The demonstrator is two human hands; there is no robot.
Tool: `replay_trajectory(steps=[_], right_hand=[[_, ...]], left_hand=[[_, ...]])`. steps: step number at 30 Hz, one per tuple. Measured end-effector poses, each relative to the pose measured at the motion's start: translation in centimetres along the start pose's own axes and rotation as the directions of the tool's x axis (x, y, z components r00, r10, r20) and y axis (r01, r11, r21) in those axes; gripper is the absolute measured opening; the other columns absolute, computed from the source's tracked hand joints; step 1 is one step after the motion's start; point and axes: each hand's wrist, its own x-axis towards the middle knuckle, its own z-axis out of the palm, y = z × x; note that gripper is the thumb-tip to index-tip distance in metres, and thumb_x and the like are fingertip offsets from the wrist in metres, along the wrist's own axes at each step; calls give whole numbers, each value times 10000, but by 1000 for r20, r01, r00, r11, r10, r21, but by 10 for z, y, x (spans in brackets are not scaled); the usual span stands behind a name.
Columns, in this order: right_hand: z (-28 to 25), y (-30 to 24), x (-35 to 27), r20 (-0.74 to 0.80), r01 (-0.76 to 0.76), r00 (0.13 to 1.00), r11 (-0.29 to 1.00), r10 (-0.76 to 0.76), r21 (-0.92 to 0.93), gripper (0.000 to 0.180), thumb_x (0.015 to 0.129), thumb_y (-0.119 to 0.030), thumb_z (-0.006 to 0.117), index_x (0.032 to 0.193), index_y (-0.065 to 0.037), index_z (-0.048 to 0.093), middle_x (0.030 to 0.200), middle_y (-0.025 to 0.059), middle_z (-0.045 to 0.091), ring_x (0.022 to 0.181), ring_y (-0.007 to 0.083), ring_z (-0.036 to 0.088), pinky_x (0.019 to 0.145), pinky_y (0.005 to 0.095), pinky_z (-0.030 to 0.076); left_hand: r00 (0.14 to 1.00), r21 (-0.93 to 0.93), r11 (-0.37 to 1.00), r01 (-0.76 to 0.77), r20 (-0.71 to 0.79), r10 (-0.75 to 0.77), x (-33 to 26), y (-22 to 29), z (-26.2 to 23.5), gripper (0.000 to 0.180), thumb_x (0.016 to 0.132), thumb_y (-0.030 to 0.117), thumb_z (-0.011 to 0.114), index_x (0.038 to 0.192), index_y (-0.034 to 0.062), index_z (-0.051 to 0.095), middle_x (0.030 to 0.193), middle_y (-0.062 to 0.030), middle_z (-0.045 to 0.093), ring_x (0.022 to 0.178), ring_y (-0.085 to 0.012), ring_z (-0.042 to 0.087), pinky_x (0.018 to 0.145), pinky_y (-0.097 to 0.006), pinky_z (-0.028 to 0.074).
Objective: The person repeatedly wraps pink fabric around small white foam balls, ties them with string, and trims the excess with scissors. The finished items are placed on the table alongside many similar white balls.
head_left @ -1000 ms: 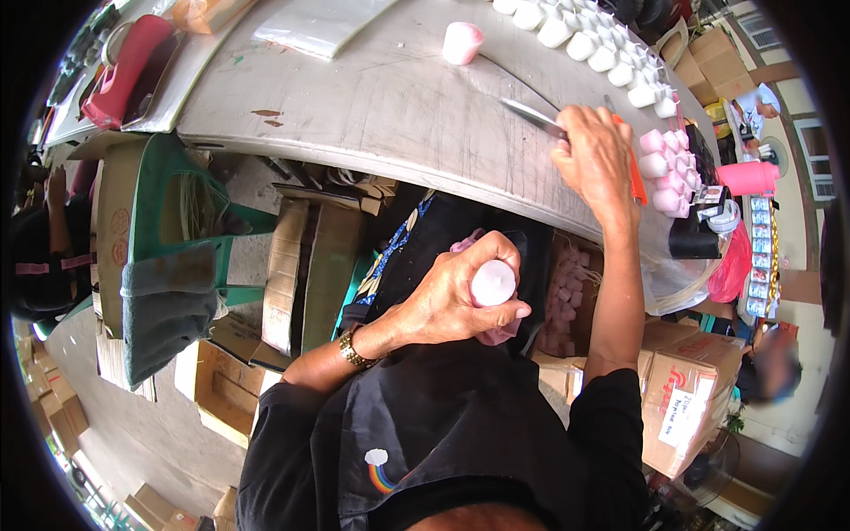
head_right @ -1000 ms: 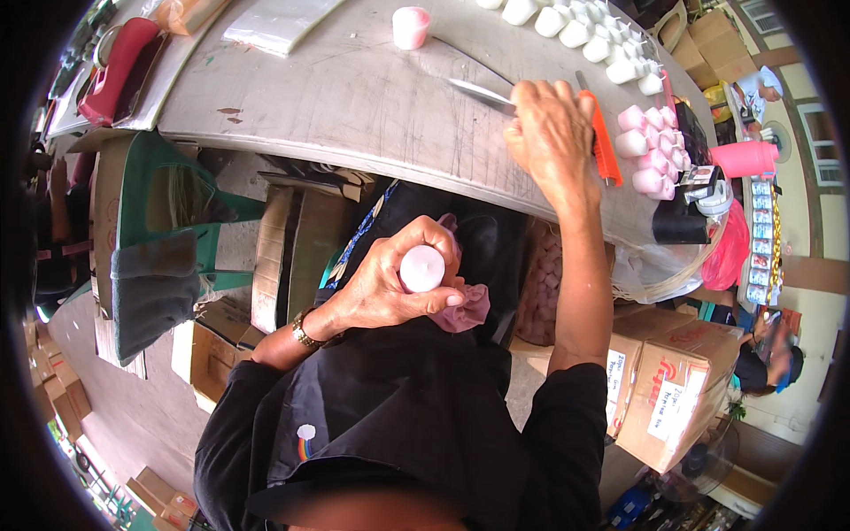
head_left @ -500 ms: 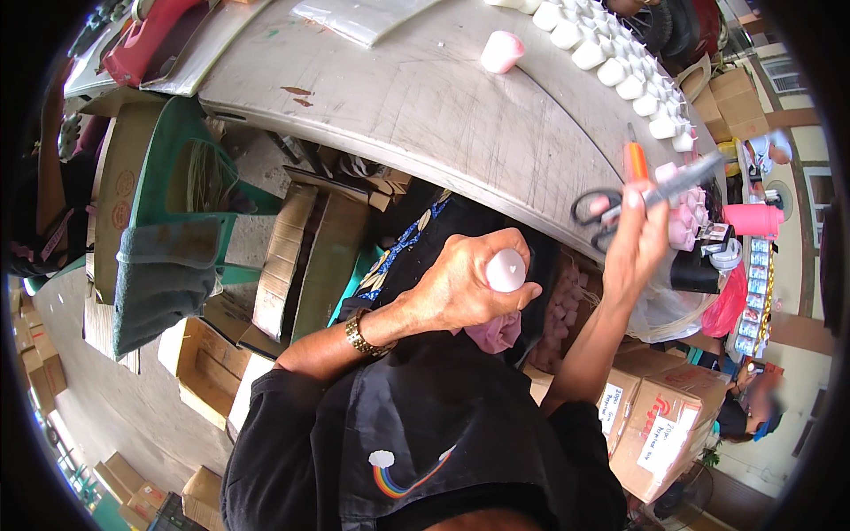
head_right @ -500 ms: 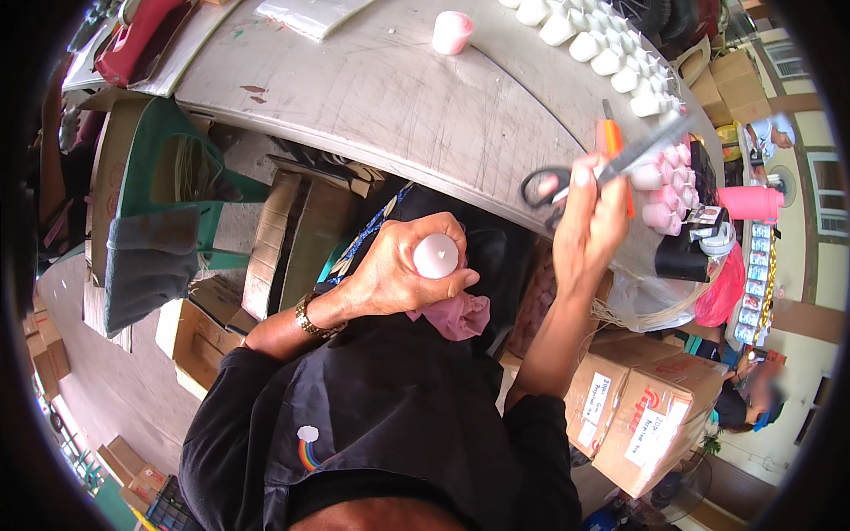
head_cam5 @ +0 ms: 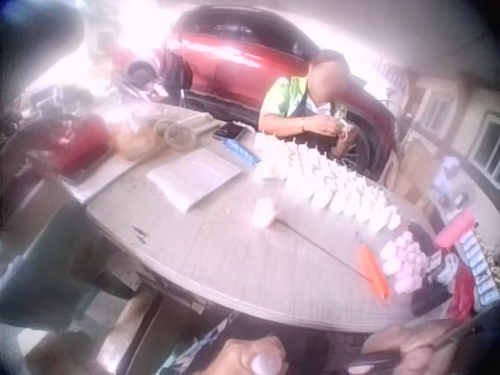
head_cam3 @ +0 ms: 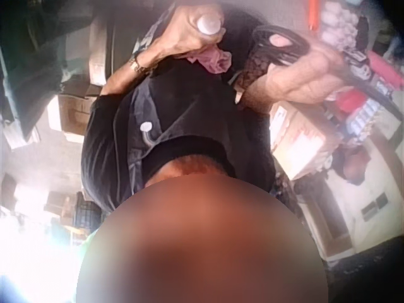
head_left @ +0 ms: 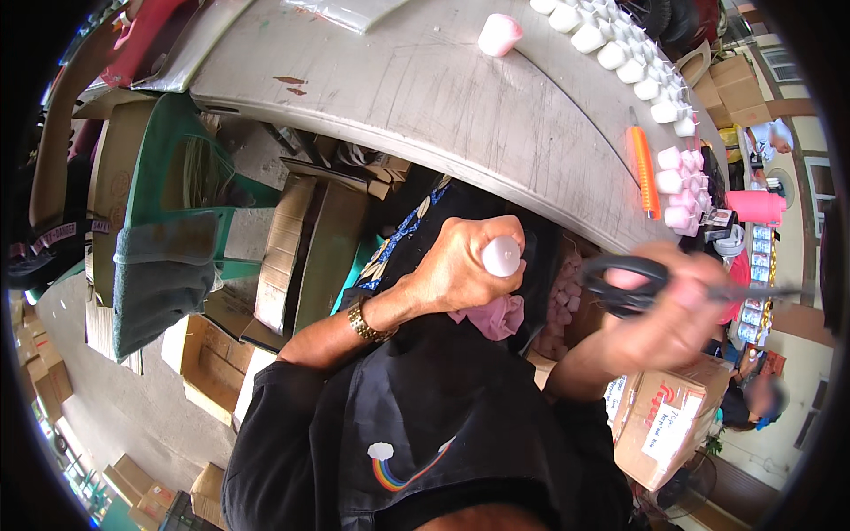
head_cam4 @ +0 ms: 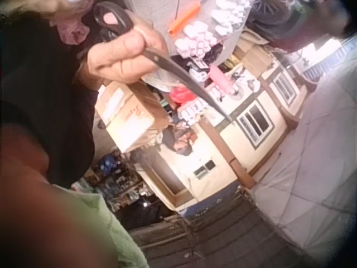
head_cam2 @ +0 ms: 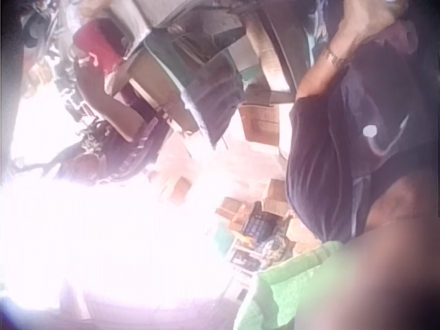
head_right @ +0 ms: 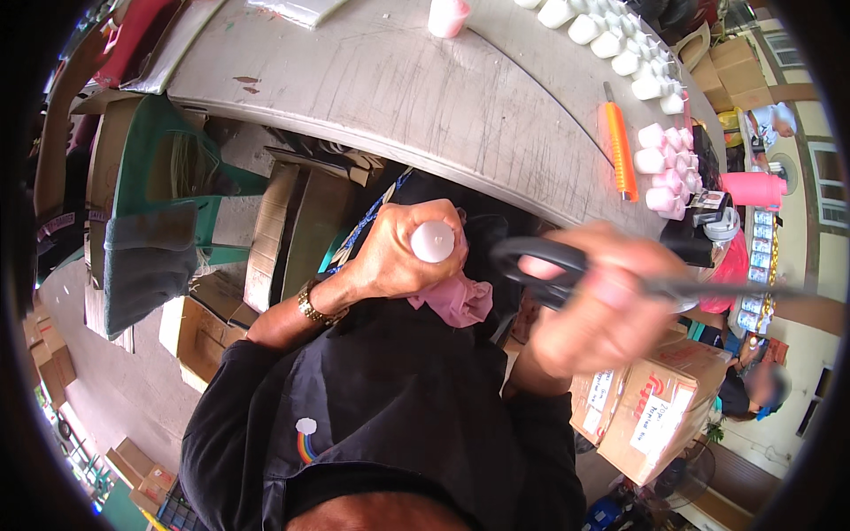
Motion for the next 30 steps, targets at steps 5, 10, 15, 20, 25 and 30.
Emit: replay_trajectory(steps=[5,10,15,20,25,30], right_hand=[[-1,4,-9,581,253,807,827,106,-502,137,973,-98,528,992,34,499,681,105,595,583,189,604,534,305,494],[2,2,-15,202,-13,976,948,81,-317,170,996,-126,481,879,-7,512,644,85,573,560,151,569,515,260,436],[-5,14,-19,209,-140,953,933,217,-331,117,965,-79,544,923,18,594,665,73,627,542,163,626,503,289,468],[-47,18,-32,293,-578,746,800,598,-159,228,996,-132,514,1090,50,615,748,69,649,681,119,617,662,240,479],[-64,4,-76,389,-953,236,291,891,-89,238,995,-147,522,1097,33,641,869,76,664,694,137,650,642,235,503],[-76,-4,-99,670,-996,71,85,739,11,492,897,-143,500,1356,30,456,1044,180,653,956,235,649,941,365,469]], left_hand=[[1000,45,999,6,13,-7,-5,-2,3,178,731,87,722,797,41,563,668,-117,592,589,-261,597,568,-336,488],[996,55,994,-92,2,92,-4,2,4,178,749,93,721,818,32,569,697,-120,602,629,-198,626,594,-326,498],[994,78,993,90,50,-94,-5,8,0,221,750,138,762,838,42,583,728,-120,629,663,-235,656,618,-342,515],[988,-29,996,83,133,-79,-3,2,-14,465,800,105,735,1208,63,516,1030,-84,631,887,-142,636,806,-284,497],[961,-532,801,276,163,-223,-13,-7,-27,614,941,337,654,1376,41,338,992,-111,640,763,-151,635,728,-280,494],[894,-307,841,447,123,-430,-22,-10,-32,528,1008,393,517,1394,133,268,952,-127,641,682,-144,603,643,-282,490]])
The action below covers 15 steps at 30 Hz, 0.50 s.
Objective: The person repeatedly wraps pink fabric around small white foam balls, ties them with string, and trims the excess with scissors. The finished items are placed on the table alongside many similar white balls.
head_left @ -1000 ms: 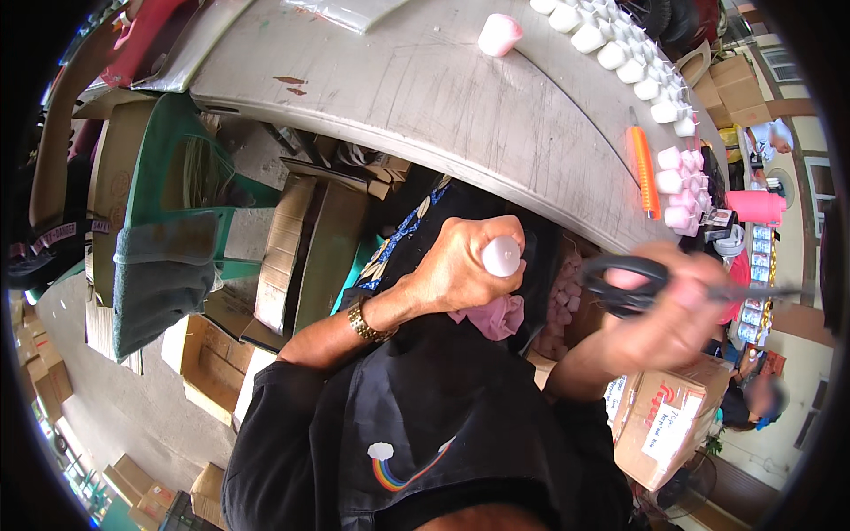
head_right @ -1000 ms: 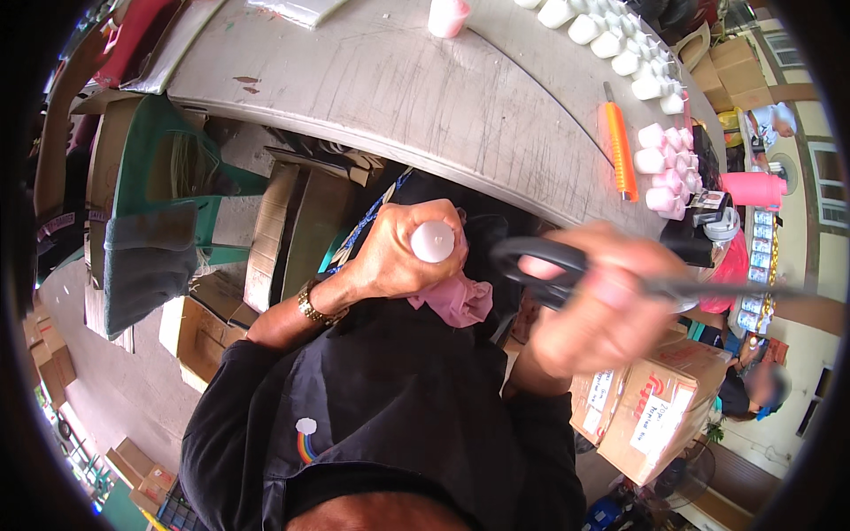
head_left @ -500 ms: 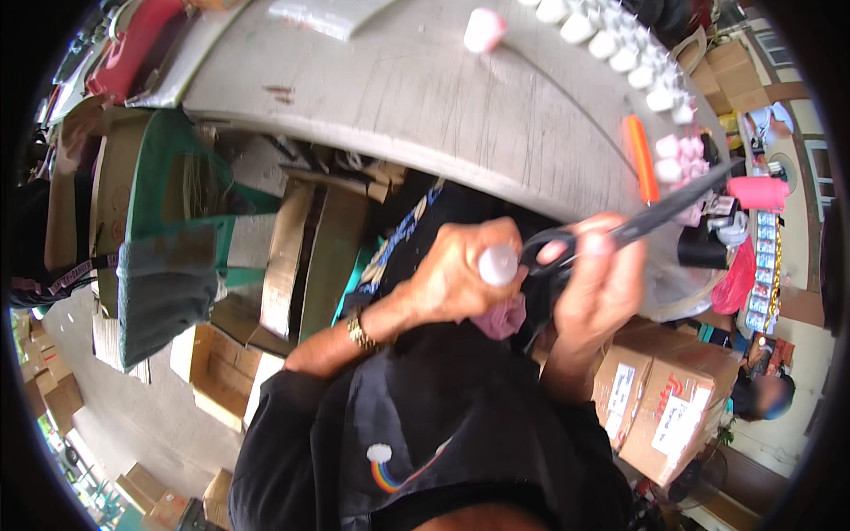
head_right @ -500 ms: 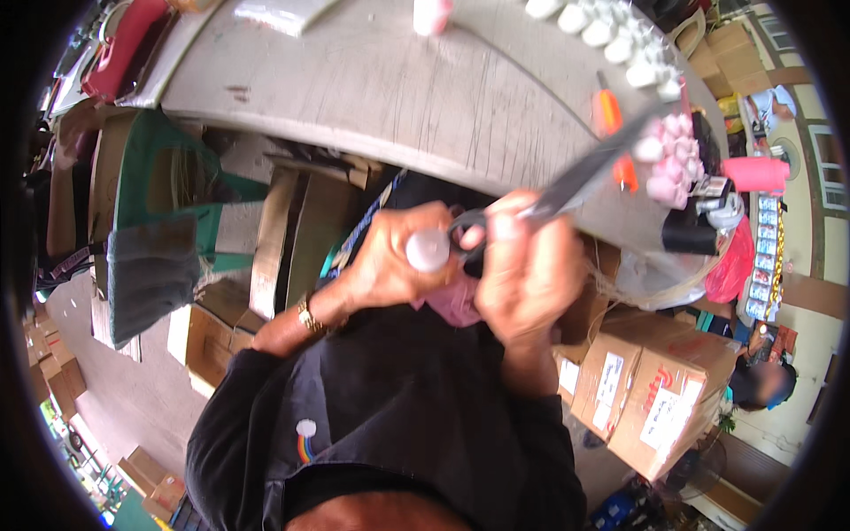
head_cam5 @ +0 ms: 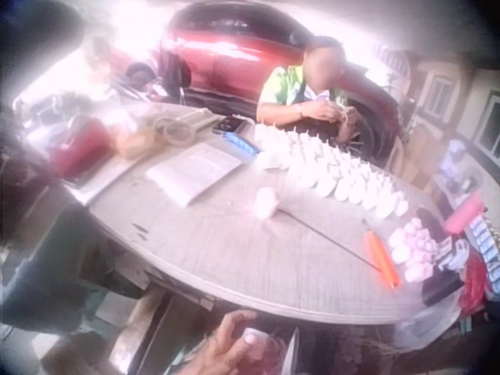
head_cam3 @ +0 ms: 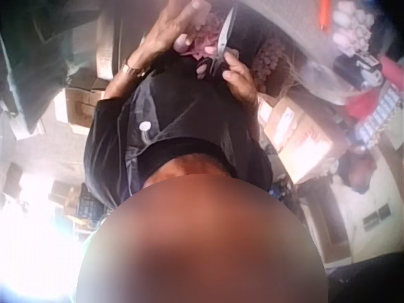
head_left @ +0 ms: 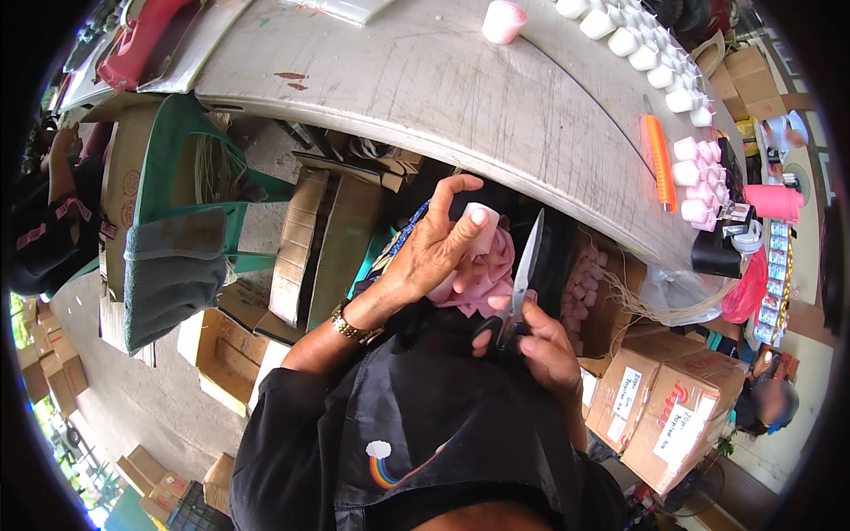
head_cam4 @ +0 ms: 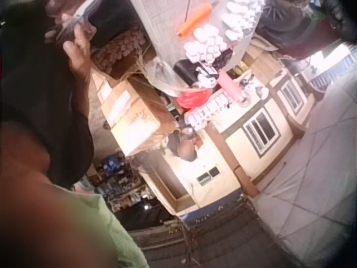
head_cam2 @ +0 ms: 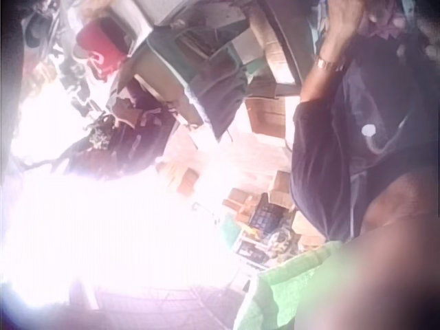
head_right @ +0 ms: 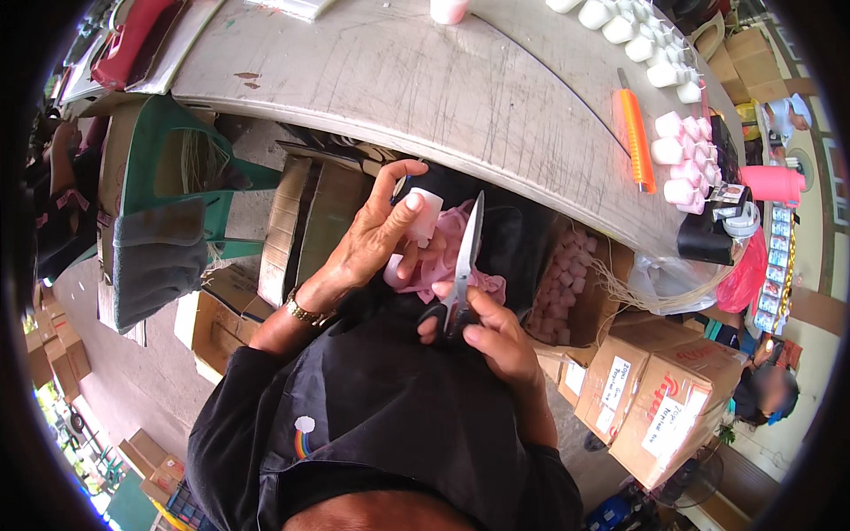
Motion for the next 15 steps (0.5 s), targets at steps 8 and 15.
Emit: replay_trajectory(steps=[8,15], right_hand=[[-22,3,-4,68,197,975,965,-211,172,649,804,-179,535,1386,71,395,1064,249,634,952,312,644,928,442,483],[-32,-18,-5,28,461,884,882,-466,99,428,861,-169,511,1213,73,486,812,230,631,646,294,629,637,386,540]], left_hand=[[952,73,990,-121,292,95,-18,63,23,579,964,189,605,1443,61,307,949,-31,563,769,-90,507,692,-241,432],[402,260,318,-912,398,825,22,163,84,400,834,56,623,1161,-35,411,775,-197,639,655,-363,676,592,-432,537]])
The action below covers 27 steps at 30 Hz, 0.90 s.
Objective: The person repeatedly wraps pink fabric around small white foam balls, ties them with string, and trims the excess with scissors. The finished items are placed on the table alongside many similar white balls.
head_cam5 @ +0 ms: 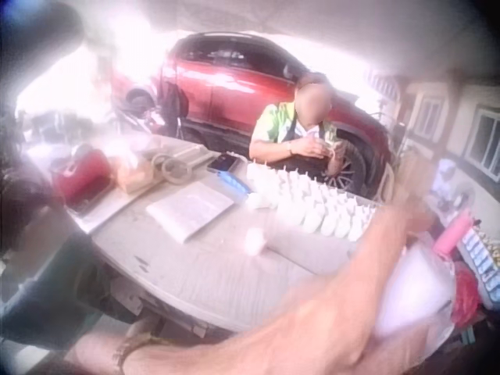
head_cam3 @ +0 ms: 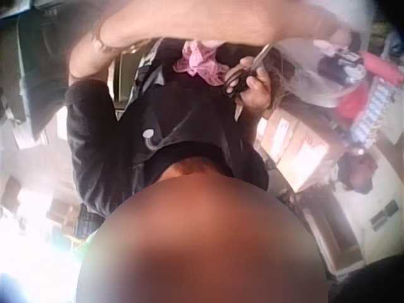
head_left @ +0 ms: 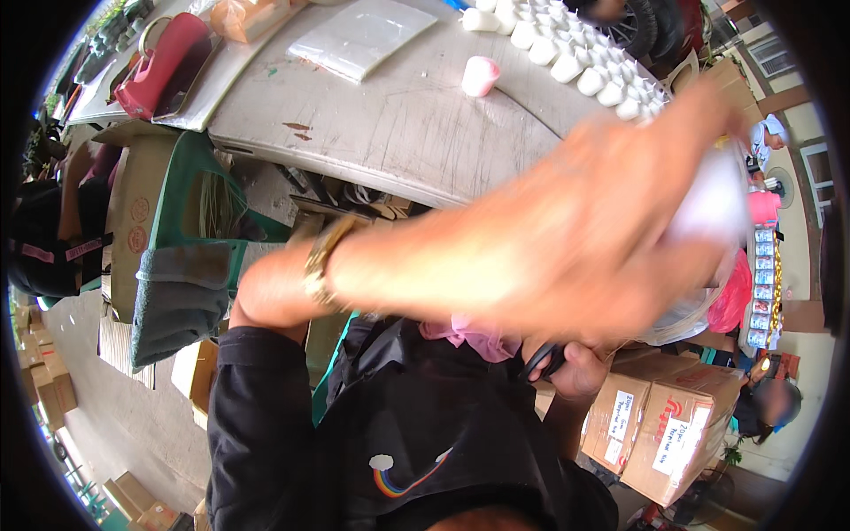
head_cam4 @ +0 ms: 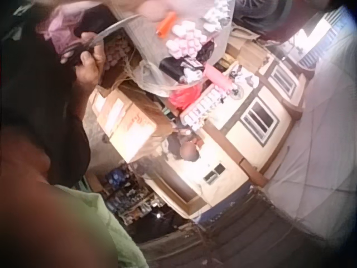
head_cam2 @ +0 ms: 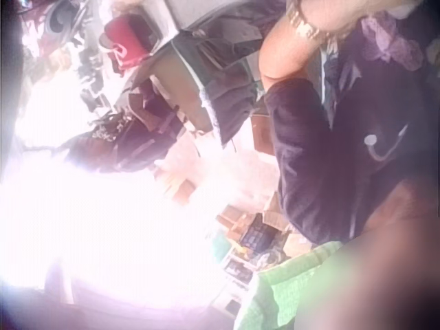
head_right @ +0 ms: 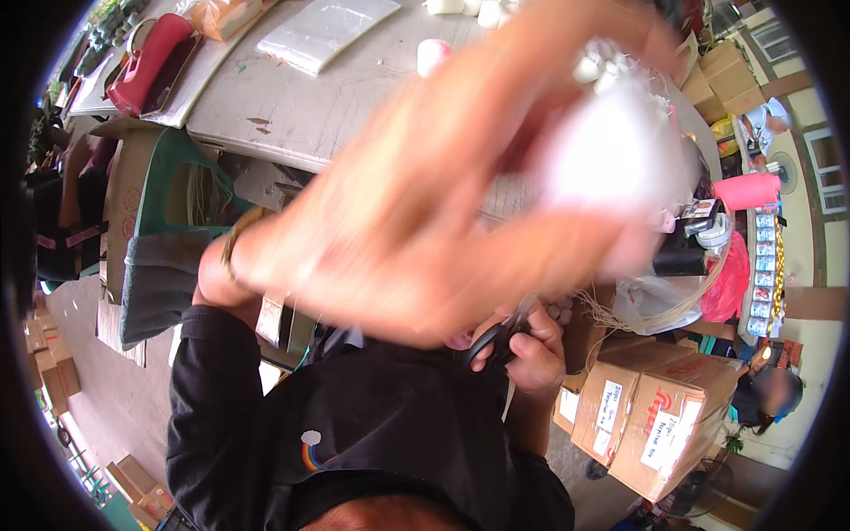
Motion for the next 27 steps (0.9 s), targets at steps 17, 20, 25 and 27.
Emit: replay_trajectory(steps=[17,20,25,27], right_hand=[[23,21,17,108,-234,968,971,228,47,685,871,-57,557,1500,-19,289,1076,201,632,1034,303,640,896,381,469],[24,23,29,87,-312,945,949,315,-48,618,904,-147,657,1444,-20,384,985,136,641,928,239,654,817,335,475],[19,26,45,47,-413,904,895,426,-170,512,906,-94,637,1373,-6,448,1000,122,643,878,183,646,806,299,484],[16,31,51,55,-375,921,917,384,-133,525,886,-92,655,1359,15,454,1002,114,628,867,149,618,783,262,485]], left_hand=[[939,584,740,334,-275,-206,-91,-59,-34,533,717,128,841,1154,47,548,1054,-132,639,922,-297,657,842,-376,529],[965,764,589,263,-214,-153,-117,-54,-38,523,709,77,820,1155,52,550,1067,-137,622,949,-333,638,825,-396,534],[941,814,475,336,-318,-120,-141,-55,-39,462,710,35,794,1117,43,575,1075,-142,612,950,-338,637,774,-399,536],[910,756,513,406,-388,-147,-147,-54,-37,447,710,27,789,1104,41,579,1071,-149,611,931,-341,636,775,-398,536]])
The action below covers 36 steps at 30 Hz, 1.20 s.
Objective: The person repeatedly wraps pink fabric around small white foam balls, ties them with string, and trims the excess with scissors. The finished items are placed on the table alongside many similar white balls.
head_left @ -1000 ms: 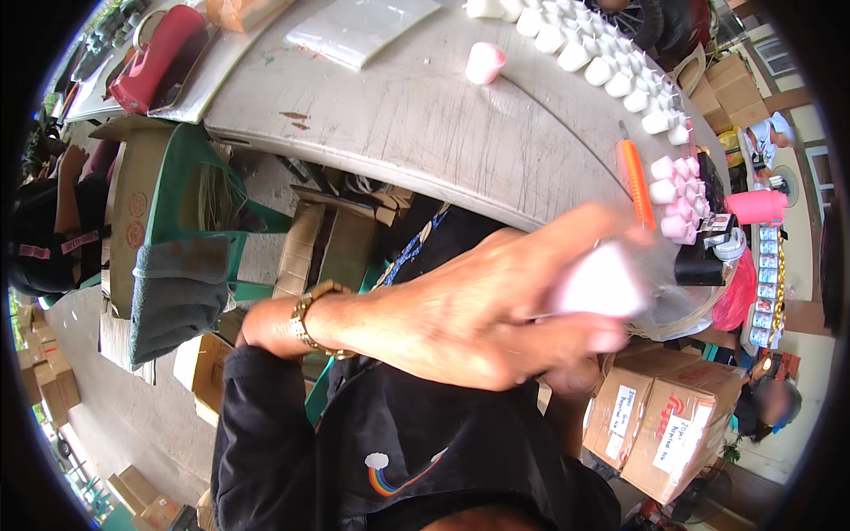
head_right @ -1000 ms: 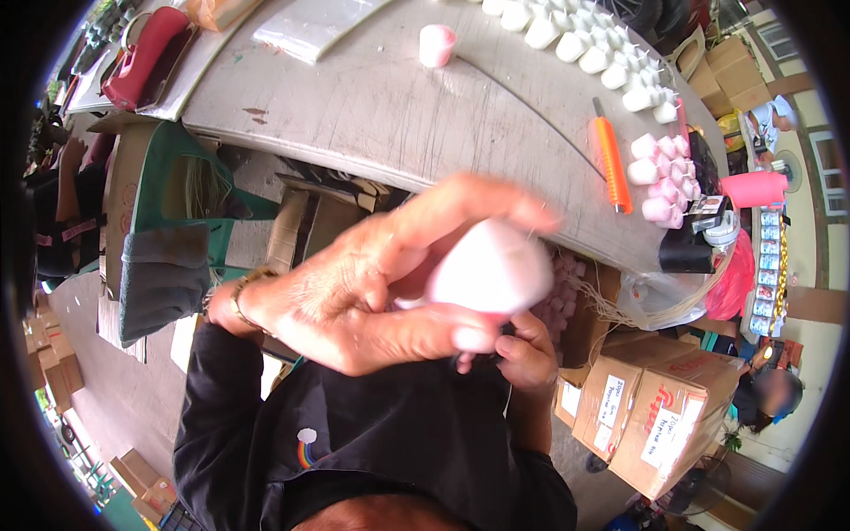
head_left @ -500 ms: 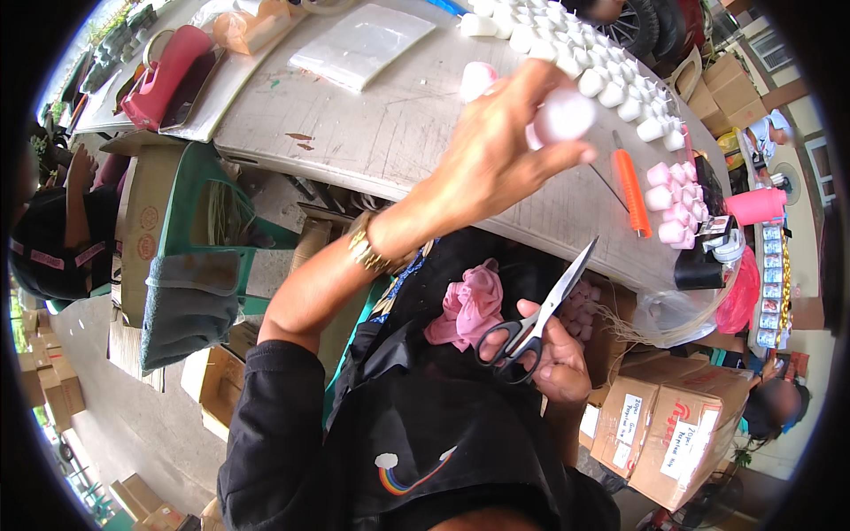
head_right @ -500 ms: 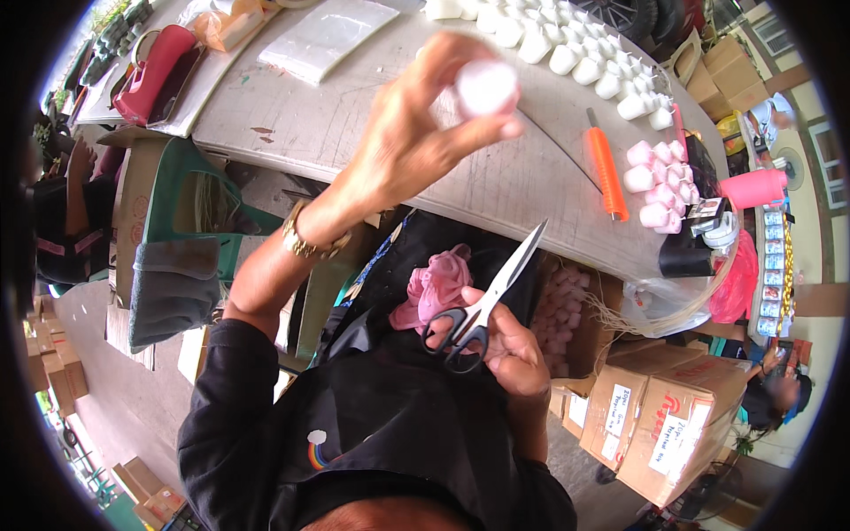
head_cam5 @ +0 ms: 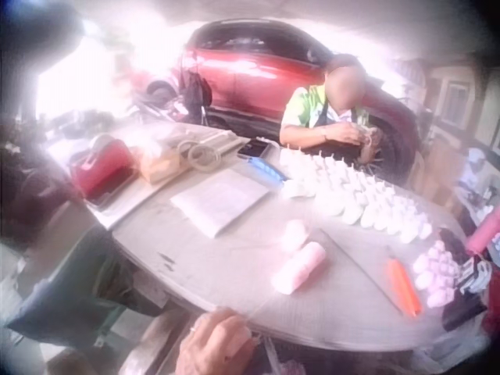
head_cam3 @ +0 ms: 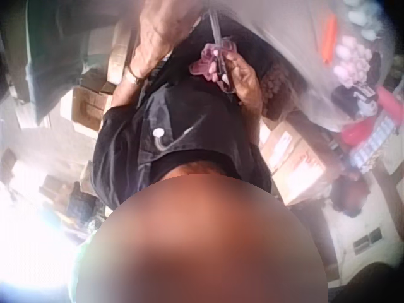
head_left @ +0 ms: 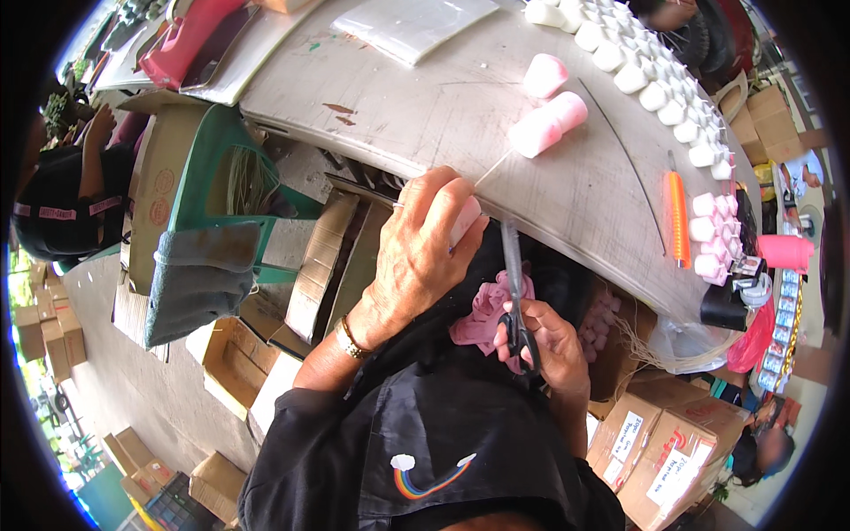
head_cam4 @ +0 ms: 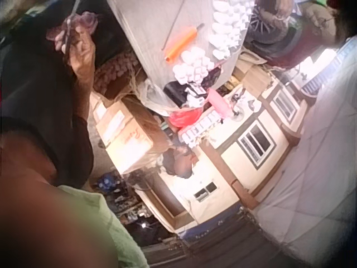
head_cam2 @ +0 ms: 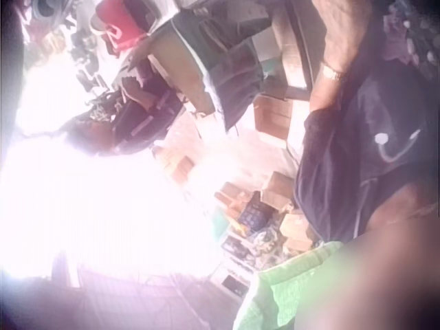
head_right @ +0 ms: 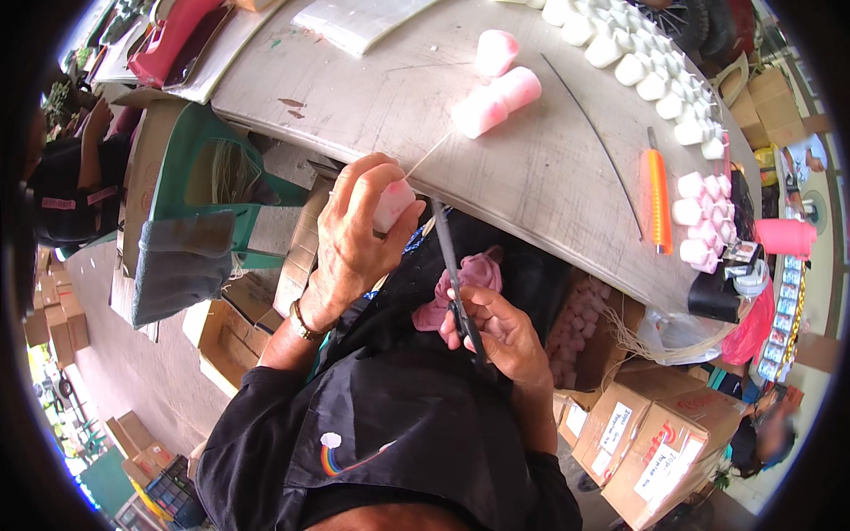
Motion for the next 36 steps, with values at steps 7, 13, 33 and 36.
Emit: replay_trajectory(steps=[7,13,33,36], right_hand=[[-13,0,18,4,17,1000,989,-17,-146,633,802,-111,723,1362,23,462,1005,94,609,839,126,591,787,261,488],[-8,-4,37,26,22,1000,975,-17,-220,600,817,-75,698,1364,9,467,980,89,605,817,110,582,761,242,493],[7,0,50,-34,112,991,949,-128,-294,507,846,51,667,1324,24,498,920,36,593,815,71,561,700,208,471],[11,-2,52,-76,63,993,964,-86,-260,460,873,72,625,1316,7,518,878,13,606,764,57,558,692,198,466]], left_hand=[[874,-457,747,484,199,-444,-12,-6,-14,312,869,180,715,1103,36,567,1004,-63,637,875,-121,600,760,-257,482],[779,-725,355,590,395,-488,-13,-14,-17,334,868,218,713,1108,47,555,1016,-67,637,864,-126,612,766,-267,499],[760,-807,213,552,381,-527,-18,-12,-13,298,867,166,721,1092,41,570,1027,-57,625,916,-113,591,817,-255,478],[751,-828,170,535,373,-545,-18,-10,-12,272,865,112,711,1090,39,577,1029,-52,625,936,-110,594,831,-253,480]])
